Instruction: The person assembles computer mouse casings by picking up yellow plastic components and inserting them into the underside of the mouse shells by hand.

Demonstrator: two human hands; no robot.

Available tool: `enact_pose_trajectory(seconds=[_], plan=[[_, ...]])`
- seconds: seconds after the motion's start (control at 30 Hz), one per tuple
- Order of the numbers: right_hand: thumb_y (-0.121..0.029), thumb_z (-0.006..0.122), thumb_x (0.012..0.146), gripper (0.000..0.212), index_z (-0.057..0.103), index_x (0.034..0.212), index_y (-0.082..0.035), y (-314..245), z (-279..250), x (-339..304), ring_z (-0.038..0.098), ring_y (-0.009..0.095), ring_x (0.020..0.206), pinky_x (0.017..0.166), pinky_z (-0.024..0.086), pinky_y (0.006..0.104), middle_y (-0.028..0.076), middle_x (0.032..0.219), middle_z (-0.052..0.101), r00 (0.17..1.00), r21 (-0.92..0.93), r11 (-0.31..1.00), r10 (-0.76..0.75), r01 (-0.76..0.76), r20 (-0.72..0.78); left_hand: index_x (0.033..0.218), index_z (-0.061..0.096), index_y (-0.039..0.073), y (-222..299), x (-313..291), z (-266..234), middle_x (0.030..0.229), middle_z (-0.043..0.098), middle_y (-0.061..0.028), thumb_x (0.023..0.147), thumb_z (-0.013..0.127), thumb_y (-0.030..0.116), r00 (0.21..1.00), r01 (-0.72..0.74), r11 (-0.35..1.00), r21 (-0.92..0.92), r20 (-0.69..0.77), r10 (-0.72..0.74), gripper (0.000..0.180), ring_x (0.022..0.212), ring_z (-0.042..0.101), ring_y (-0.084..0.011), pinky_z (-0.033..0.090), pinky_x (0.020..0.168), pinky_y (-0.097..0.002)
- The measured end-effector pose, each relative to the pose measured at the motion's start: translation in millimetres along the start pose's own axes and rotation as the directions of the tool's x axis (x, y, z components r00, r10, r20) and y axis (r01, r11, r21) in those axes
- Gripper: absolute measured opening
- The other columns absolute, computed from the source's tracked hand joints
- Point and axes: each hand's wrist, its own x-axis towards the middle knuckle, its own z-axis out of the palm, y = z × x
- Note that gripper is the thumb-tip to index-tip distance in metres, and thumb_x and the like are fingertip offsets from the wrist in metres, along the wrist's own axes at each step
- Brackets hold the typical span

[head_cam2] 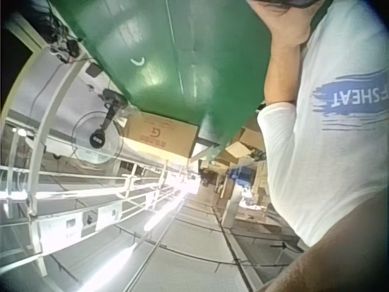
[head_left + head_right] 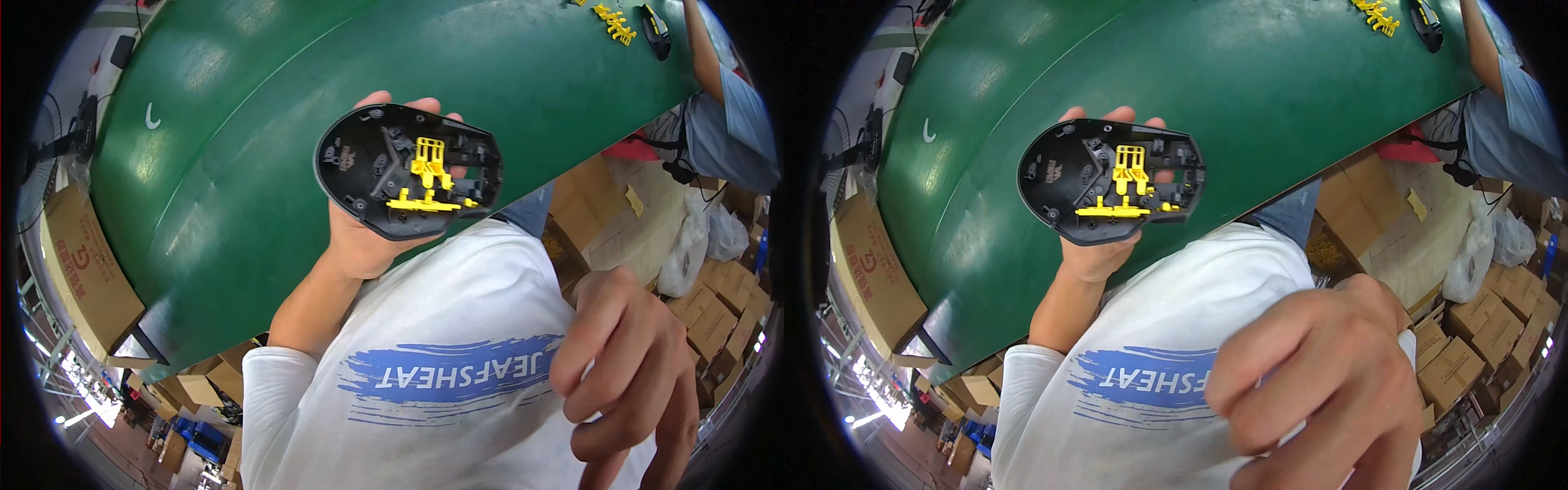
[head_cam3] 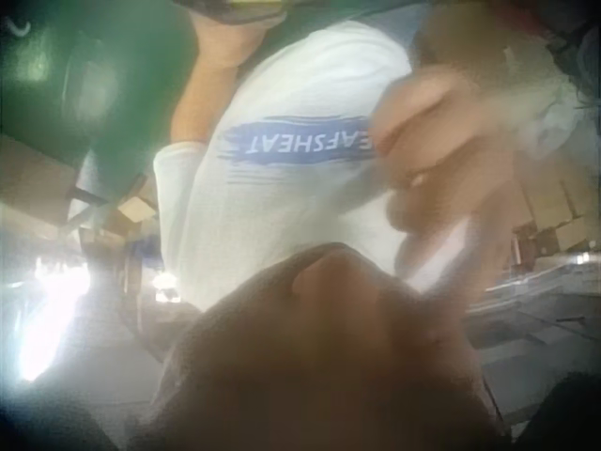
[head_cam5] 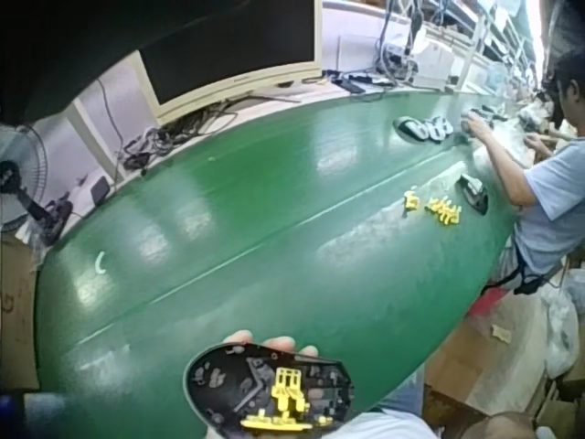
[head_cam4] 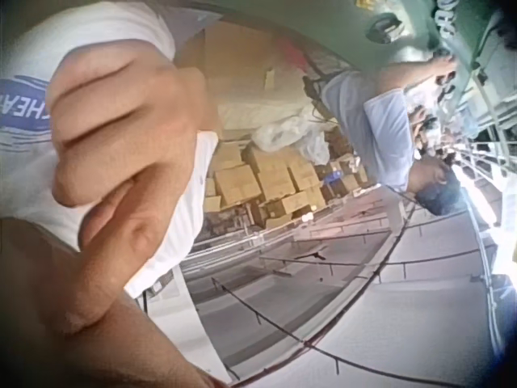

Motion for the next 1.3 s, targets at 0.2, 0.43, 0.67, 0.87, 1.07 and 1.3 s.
enact_pose_trajectory(seconds=[0.2,0.43,0.67,0.87,1.07,1.3], plan=[[-0.031,0.071,0.109,0.028,0.078,0.134,-0.024,-35.9,-22.2,8.9,0.059,0.026,0.118,0.089,0.054,0.0431,0.008,0.131,0.067,0.975,0.251,0.942,0.212,-0.221,0.061,0.169,0.027,0.014,18.3,4.8,-8.2,0.164,0.047,-0.0200,0.074,0.094,-0.004,0.984,-0.124,0.983,0.138,-0.112,0.140,0.118,0.150,0.051,-0.0420,0.056,0.116,-0.0547],[-0.008,0.074,0.100,0.027,0.071,0.126,-0.003,29.8,-128.8,-24.1,0.055,0.010,0.078,0.074,0.048,0.0295,0.000,0.090,0.060,0.793,-0.396,0.746,0.280,-0.535,-0.542,0.168,0.035,0.007,76.9,-69.5,-84.5,0.160,0.053,-0.0188,0.089,0.082,0.001,0.862,-0.181,0.870,0.458,-0.351,0.364,0.092,0.140,0.059,-0.0302,0.050,0.119,-0.0471],[-0.032,0.073,0.104,0.039,0.073,0.136,-0.009,88.5,-283.3,-19.4,0.071,0.032,0.118,0.103,0.054,0.0417,0.017,0.132,0.073,0.965,-0.913,-0.340,0.058,-0.223,-0.257,0.149,0.049,0.006,191.9,-309.9,-156.3,0.135,0.063,-0.0103,0.105,0.069,0.007,0.129,-0.062,0.491,0.869,-0.481,0.867,0.048,0.121,0.065,-0.0222,0.054,0.105,-0.0416],[-0.040,0.063,0.111,0.043,0.067,0.150,-0.022,86.1,-331.1,-41.3,0.075,0.027,0.111,0.096,0.057,0.0397,0.010,0.135,0.076,0.813,-0.845,-0.201,0.236,-0.495,-0.533,0.150,0.047,0.002,154.9,-485.5,-164.6,0.137,0.062,-0.0134,0.091,0.081,0.006,-0.376,0.465,0.454,0.760,-0.295,0.878,0.068,0.123,0.060,-0.0251,0.048,0.108,-0.0380],[-0.039,0.064,0.109,0.036,0.074,0.140,-0.023,73.9,-312.4,-45.7,0.078,0.027,0.103,0.091,0.059,0.0398,0.012,0.119,0.082,0.812,-0.813,-0.261,0.141,-0.521,-0.566,0.161,0.045,-0.005,53.8,-571.5,-171.1,0.151,0.062,-0.0217,0.086,0.090,0.033,-0.451,0.661,0.721,0.207,-0.658,0.603,0.095,0.136,0.060,-0.0328,0.044,0.117,-0.0425],[-0.015,0.066,0.101,0.025,0.076,0.119,-0.001,94.1,-288.5,-55.1,0.075,0.038,0.099,0.088,0.059,0.0442,0.019,0.110,0.078,0.854,-0.853,0.042,0.019,-0.520,-0.520,0.155,0.058,0.005,140.8,-526.2,-190.9,0.155,0.057,-0.0286,0.087,0.084,0.064,-0.282,0.957,0.288,-0.002,-0.224,0.933,0.093,0.134,0.061,-0.0480,0.049,0.115,-0.0564]])
